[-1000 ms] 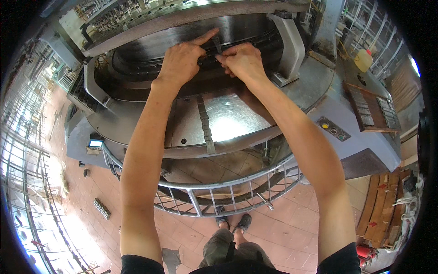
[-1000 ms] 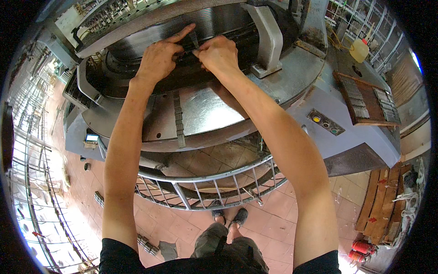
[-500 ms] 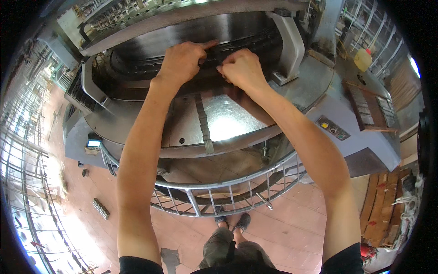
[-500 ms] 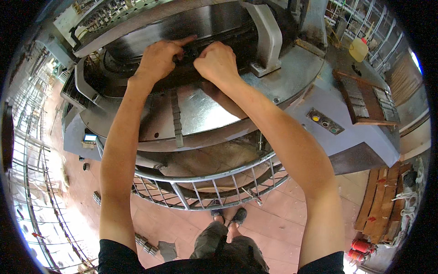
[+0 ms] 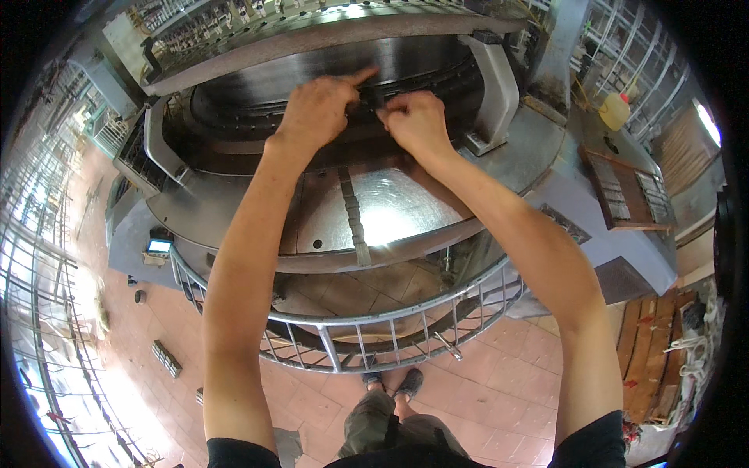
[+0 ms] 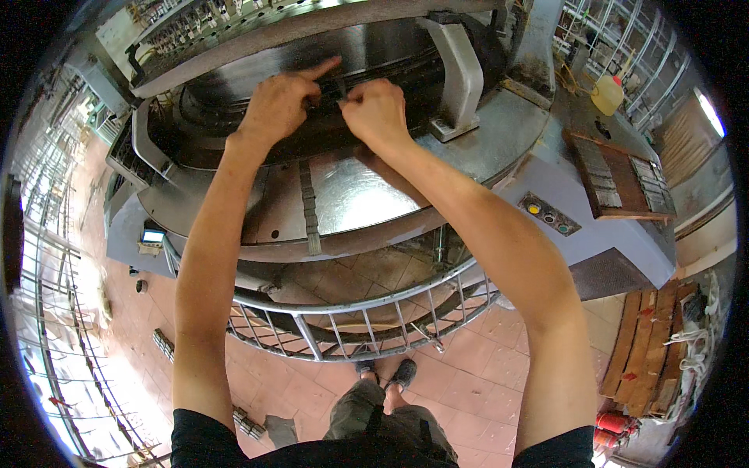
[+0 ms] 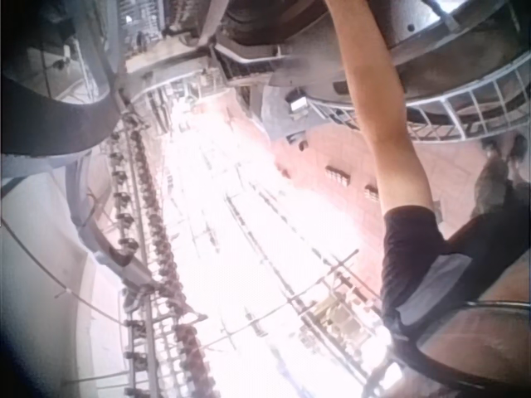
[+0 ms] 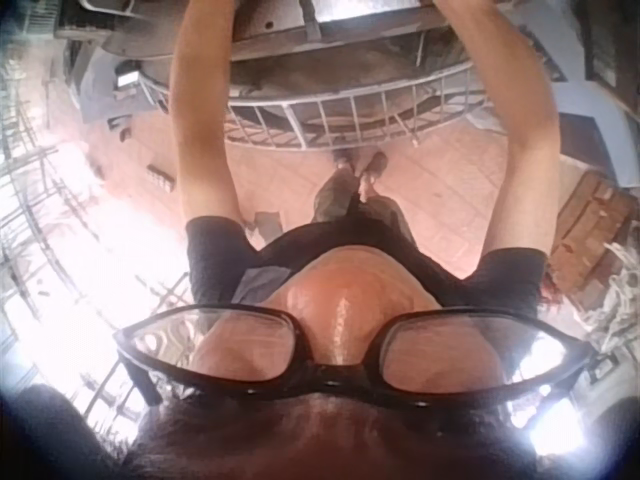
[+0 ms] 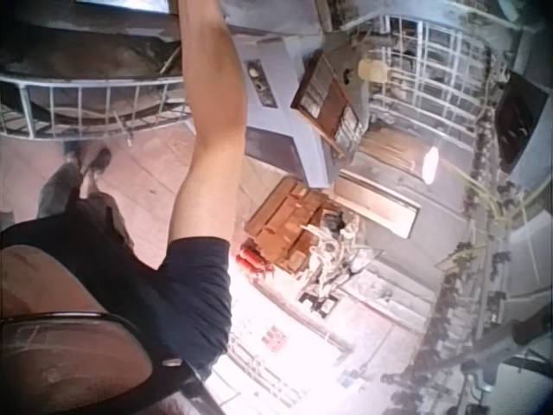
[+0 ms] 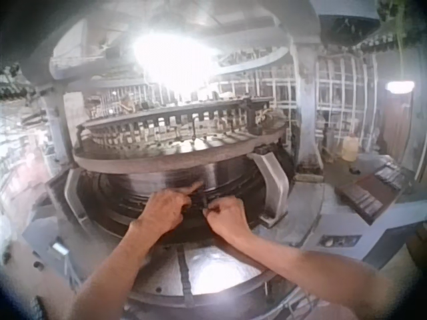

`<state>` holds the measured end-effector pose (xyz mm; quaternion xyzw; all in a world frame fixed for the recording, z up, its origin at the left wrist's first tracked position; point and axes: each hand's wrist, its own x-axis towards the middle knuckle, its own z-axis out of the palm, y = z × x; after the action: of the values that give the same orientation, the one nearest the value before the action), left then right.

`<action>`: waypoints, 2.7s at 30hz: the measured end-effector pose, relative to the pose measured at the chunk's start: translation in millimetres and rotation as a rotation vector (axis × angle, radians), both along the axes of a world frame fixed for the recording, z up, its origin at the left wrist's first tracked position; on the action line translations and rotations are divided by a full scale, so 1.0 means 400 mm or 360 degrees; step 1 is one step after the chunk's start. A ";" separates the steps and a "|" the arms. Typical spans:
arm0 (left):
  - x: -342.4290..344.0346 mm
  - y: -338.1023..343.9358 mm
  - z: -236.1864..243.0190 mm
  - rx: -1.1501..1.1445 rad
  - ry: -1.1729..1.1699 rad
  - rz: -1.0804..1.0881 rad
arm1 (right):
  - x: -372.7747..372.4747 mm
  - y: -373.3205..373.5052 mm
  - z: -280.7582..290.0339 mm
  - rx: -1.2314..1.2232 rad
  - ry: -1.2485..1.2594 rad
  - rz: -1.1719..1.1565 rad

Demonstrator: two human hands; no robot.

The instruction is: The person repeatedly picks up small metal strips from a wooden tray and inserts them into slots on a large circular machine. They handle the strips one by one, aligning and pressing them into place on the machine's inner rim.

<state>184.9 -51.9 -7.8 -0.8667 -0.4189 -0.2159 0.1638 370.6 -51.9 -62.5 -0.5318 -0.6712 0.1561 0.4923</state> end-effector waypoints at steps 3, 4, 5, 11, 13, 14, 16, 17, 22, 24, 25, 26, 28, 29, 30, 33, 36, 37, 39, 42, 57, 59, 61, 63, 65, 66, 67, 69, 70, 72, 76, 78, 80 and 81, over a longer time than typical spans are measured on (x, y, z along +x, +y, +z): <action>-0.002 0.022 0.022 -0.0062 -0.0043 0.0146 | -0.025 0.056 0.006 0.0134 0.0134 -0.0097; -0.001 0.029 0.025 -0.0057 -0.0050 0.0189 | -0.035 0.078 0.007 0.0119 0.0184 -0.0118; 0.000 0.037 0.027 -0.0022 -0.0072 0.0206 | -0.042 0.100 0.007 0.0059 0.0231 -0.0169; 0.012 0.052 0.011 0.0121 -0.0015 0.0325 | -0.062 0.142 0.018 0.0422 0.0298 -0.0138; 0.015 0.044 0.006 0.0110 0.0022 0.0312 | -0.041 0.136 0.039 0.0522 -0.0054 -0.0301; 0.013 0.037 0.006 0.0110 0.0037 0.0307 | -0.033 0.134 0.052 0.0514 -0.0243 -0.0399; 0.002 0.024 0.008 0.0148 -0.0031 0.0093 | -0.024 0.133 0.071 0.0366 -0.0311 -0.0489; 0.001 0.020 0.008 0.0158 -0.0063 -0.0022 | -0.019 0.133 0.076 0.0283 -0.0305 -0.0510; -0.008 0.017 0.009 -0.0458 -0.1054 -0.0452 | -0.009 0.140 0.083 -0.0324 0.0297 0.0108; -0.018 0.018 0.013 -0.0856 -0.1471 -0.0472 | -0.005 0.143 0.088 -0.0582 0.1031 0.0655; -0.023 0.022 0.019 -0.0992 -0.1612 -0.0445 | -0.001 0.147 0.097 -0.0583 0.1045 0.0726; -0.026 0.026 0.027 -0.1117 -0.1757 -0.0403 | 0.000 0.146 0.101 -0.0578 0.1145 0.0816; -0.030 0.027 0.030 -0.1156 -0.1857 -0.0281 | 0.002 0.144 0.109 -0.0563 0.1312 0.0896; -0.029 0.028 0.029 -0.1160 -0.1927 -0.0249 | 0.002 0.142 0.111 -0.0514 0.1314 0.0991; -0.028 0.028 0.028 -0.1166 -0.1996 -0.0216 | 0.001 0.140 0.113 -0.0483 0.1305 0.1007; -0.030 0.030 0.024 -0.1236 -0.2081 -0.0264 | 0.001 0.136 0.117 -0.0493 0.1217 0.1016; -0.035 0.034 0.024 -0.1346 -0.2054 -0.0211 | -0.005 0.135 0.122 -0.0528 0.1190 0.1045; -0.035 0.035 0.022 -0.1329 -0.2092 -0.0207 | -0.008 0.133 0.124 -0.0583 0.1190 0.0955; -0.033 0.034 0.020 -0.1295 -0.2168 -0.0202 | -0.013 0.126 0.127 -0.0489 0.1084 0.0849; -0.030 0.029 0.019 -0.1264 -0.2194 -0.0241 | -0.021 0.113 0.129 -0.0570 0.0824 0.0596; -0.030 0.040 0.009 -0.1421 -0.2182 -0.0134 | -0.029 0.132 0.132 -0.0277 0.0825 0.0742; -0.029 0.040 0.013 -0.1432 -0.2176 -0.0128 | -0.027 0.125 0.137 -0.0310 0.0838 0.0704; -0.030 0.036 0.010 -0.1450 -0.2196 -0.0145 | -0.013 0.119 0.141 -0.0380 0.1024 0.0782; -0.031 0.039 0.010 -0.1453 -0.2225 -0.0131 | -0.006 0.121 0.141 -0.0468 0.1131 0.0821; -0.031 0.040 0.009 -0.1466 -0.2255 -0.0148 | -0.005 0.124 0.138 -0.0562 0.1184 0.0806; -0.030 0.039 0.007 -0.1474 -0.2270 -0.0163 | -0.006 0.126 0.137 -0.0526 0.1221 0.0852; -0.031 0.040 0.010 -0.1480 -0.2281 -0.0138 | -0.007 0.130 0.138 -0.0492 0.1257 0.0898; -0.030 0.038 0.010 -0.1472 -0.2264 -0.0137 | -0.008 0.131 0.138 -0.0459 0.1300 0.0970; -0.029 0.037 0.010 -0.1470 -0.2259 -0.0124 | -0.009 0.129 0.138 -0.0456 0.1300 0.0997; -0.029 0.037 0.009 -0.1474 -0.2263 -0.0125 | -0.009 0.126 0.142 -0.0479 0.1301 0.1020; -0.036 0.045 0.007 -0.1518 -0.2251 -0.0157 | -0.034 0.114 0.135 -0.0595 0.1326 0.1045; -0.040 0.049 0.004 -0.1538 -0.2301 -0.0169 | -0.038 0.114 0.131 -0.0627 0.1407 0.1043; -0.043 0.053 0.003 -0.1550 -0.2320 -0.0183 | -0.032 0.117 0.130 -0.0616 0.1549 0.1034; -0.044 0.053 0.002 -0.1557 -0.2316 -0.0190 | -0.021 0.118 0.131 -0.0571 0.1636 0.0971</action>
<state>167.3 -30.9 -7.2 -0.5076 -0.4188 -0.5193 -0.5452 362.4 -4.9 -9.9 -0.2475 -0.4333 0.6360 0.5886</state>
